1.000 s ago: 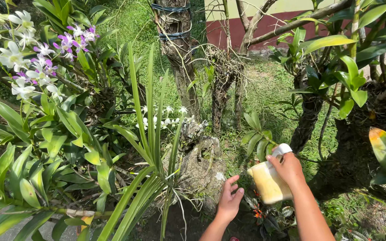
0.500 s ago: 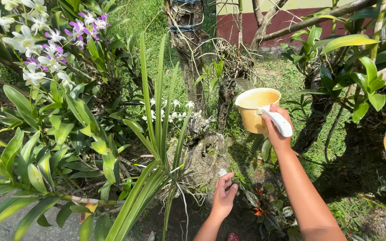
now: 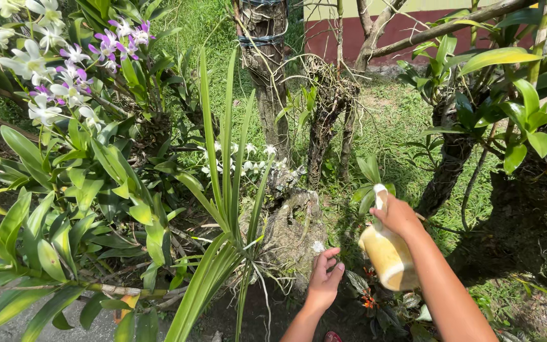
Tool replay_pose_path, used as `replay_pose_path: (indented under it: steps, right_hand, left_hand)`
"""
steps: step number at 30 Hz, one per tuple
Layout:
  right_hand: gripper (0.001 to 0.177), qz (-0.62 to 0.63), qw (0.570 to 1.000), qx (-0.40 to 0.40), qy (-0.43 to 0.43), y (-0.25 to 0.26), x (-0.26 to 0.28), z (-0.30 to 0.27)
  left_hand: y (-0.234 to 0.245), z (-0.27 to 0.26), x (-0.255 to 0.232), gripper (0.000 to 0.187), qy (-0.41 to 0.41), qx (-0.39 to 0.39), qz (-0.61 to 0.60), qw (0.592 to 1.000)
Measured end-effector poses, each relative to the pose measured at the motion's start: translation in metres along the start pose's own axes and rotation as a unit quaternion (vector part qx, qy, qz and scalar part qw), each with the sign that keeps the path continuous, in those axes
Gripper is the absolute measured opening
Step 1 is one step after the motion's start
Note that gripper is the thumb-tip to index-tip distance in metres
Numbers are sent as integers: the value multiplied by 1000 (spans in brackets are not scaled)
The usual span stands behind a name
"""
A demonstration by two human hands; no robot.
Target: The person pours water onto the base and roots of various potted and mounted plants using a plastic pitcher, refilling the pitcher from a bucket multiple times.
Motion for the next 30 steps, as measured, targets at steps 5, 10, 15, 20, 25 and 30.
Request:
replay_pose_path:
  steps: [5,10,15,20,25,30]
  right_hand:
    - [30,109,949,-282,85,87,64,50]
    - [26,331,837,-368,233,90,69,35]
    - [31,361,844,-354,179,26,13,-6]
    - [32,396,845,-343,110,-40,-19,-89]
    - [37,439,834,-330,54,-65,-13,-159]
    - [40,434,850,-290,65,-85,14,-239]
  left_hand:
    - [6,2,9,43,-9,-22,-85,996]
    - [14,-10,10,42,-32,-51,-48,997]
    - [9,-26,17,43,-46,-27,-74,996]
    - [8,-65,16,44,-54,-24,-10,998]
    - [16,-125,30,43,-31,8,0,999]
    - [23,-175,57,45,-5,7,-5,1000]
Point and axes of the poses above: each hand's wrist, its own z-axis towards the middle knuckle, its own y-axis out of the back of the hand, x = y × z, the point moved 3 cm from there along z, towards the middle knuckle, and after that the axes turned 7 degrees about y, right-handed, at the moved point
